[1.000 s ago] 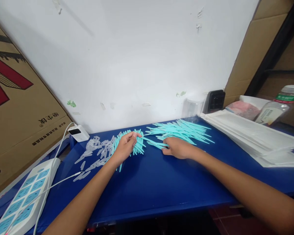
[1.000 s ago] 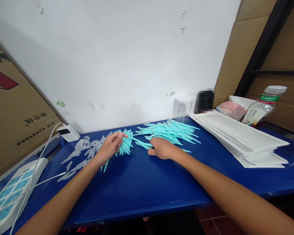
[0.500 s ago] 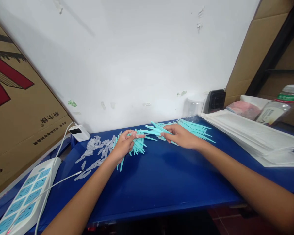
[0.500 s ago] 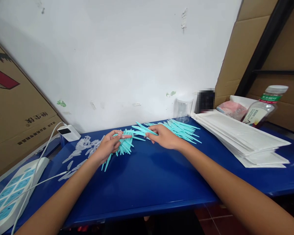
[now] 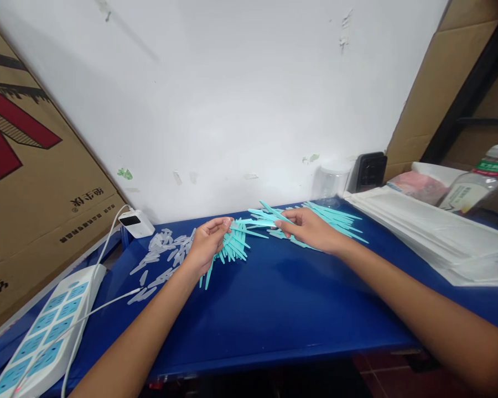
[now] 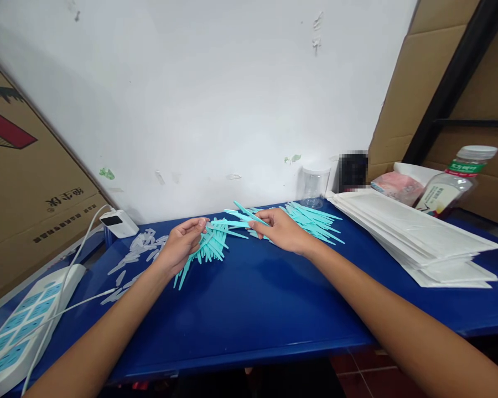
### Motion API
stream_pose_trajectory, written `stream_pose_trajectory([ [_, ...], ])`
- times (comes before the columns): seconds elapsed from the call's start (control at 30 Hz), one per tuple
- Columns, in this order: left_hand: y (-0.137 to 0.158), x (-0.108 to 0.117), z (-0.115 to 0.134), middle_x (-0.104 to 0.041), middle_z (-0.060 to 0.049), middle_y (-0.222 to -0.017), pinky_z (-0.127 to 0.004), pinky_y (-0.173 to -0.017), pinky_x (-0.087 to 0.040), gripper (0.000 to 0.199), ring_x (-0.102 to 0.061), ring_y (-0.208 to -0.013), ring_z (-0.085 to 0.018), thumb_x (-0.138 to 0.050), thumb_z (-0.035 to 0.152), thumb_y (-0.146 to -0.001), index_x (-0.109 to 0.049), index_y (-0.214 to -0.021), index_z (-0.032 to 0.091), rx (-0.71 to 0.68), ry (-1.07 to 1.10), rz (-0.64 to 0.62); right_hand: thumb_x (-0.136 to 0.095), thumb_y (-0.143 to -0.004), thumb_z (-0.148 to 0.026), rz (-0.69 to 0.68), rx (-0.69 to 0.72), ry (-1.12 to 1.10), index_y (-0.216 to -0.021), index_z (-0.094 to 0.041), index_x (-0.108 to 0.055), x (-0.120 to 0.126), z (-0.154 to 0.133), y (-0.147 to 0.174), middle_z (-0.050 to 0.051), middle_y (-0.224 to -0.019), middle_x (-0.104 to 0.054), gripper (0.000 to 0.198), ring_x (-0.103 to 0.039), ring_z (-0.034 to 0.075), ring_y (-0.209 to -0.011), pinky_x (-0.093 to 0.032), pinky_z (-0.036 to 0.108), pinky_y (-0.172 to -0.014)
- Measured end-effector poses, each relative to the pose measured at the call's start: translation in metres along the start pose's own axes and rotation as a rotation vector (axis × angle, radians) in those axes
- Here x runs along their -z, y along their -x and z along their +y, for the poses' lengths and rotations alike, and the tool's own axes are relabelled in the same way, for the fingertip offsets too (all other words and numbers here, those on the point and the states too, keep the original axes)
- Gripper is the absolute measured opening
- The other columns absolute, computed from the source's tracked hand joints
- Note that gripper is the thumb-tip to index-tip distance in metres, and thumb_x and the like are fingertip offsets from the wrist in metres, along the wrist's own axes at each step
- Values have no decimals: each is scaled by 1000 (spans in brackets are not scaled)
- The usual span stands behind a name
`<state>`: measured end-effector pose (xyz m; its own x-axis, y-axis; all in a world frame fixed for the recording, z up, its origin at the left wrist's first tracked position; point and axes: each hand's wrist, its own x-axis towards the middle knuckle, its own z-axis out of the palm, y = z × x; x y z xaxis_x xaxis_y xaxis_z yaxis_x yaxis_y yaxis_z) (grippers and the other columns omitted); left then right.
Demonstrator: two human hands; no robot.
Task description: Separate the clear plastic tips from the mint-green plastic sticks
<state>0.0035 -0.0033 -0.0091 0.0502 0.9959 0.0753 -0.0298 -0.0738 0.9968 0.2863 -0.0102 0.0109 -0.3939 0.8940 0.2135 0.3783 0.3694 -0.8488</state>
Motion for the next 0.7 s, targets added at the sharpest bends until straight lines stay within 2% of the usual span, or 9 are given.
stream_pose_trajectory([
  [0.13,-1,0,0,-74,-11,-106,-20,-40,-15,45,-22,-44,0,-81,50,-80,-75,-109,16,-15,-15,-30,-60,-89,-61,-5,-82,-81,-70,-19,-56,-1,1,0,-5,-61,-46,46,-27,8,-49,-21,26,-49],
  [0.2,0,-1,2,-75,-14,-111,-21,-40,-16,45,-22,-45,0,-82,48,-79,-75,-109,16,-9,-45,-22,-61,-88,-61,-2,-103,-91,-69,-19,-55,0,2,-1,-5,-59,-43,46,-25,8,-48,-19,26,-48],
  [0.37,3,-3,7,-77,-15,-111,-21,-41,-17,46,-23,-44,-1,-85,45,-76,-75,-109,16,6,-86,-1,-59,-90,-60,18,-75,-45,-66,-19,-52,3,3,-1,-5,-58,-39,48,-24,8,-50,-19,27,-49],
  [0.53,4,-3,8,-77,-16,-110,-21,-42,-17,49,-22,-44,-1,-82,46,-79,-74,-117,15,5,-124,-43,-59,-92,-56,22,-52,-6,-64,-19,-52,4,1,-1,-6,-57,-34,47,-25,9,-51,-19,28,-51],
  [0.7,3,-3,9,-77,-17,-109,-22,-43,-16,48,-20,-44,-1,-81,44,-80,-74,-116,14,-2,-124,-24,-58,-93,-55,38,-41,28,-64,-19,-53,7,1,-1,-5,-59,-37,47,-29,10,-53,-22,28,-53],
])
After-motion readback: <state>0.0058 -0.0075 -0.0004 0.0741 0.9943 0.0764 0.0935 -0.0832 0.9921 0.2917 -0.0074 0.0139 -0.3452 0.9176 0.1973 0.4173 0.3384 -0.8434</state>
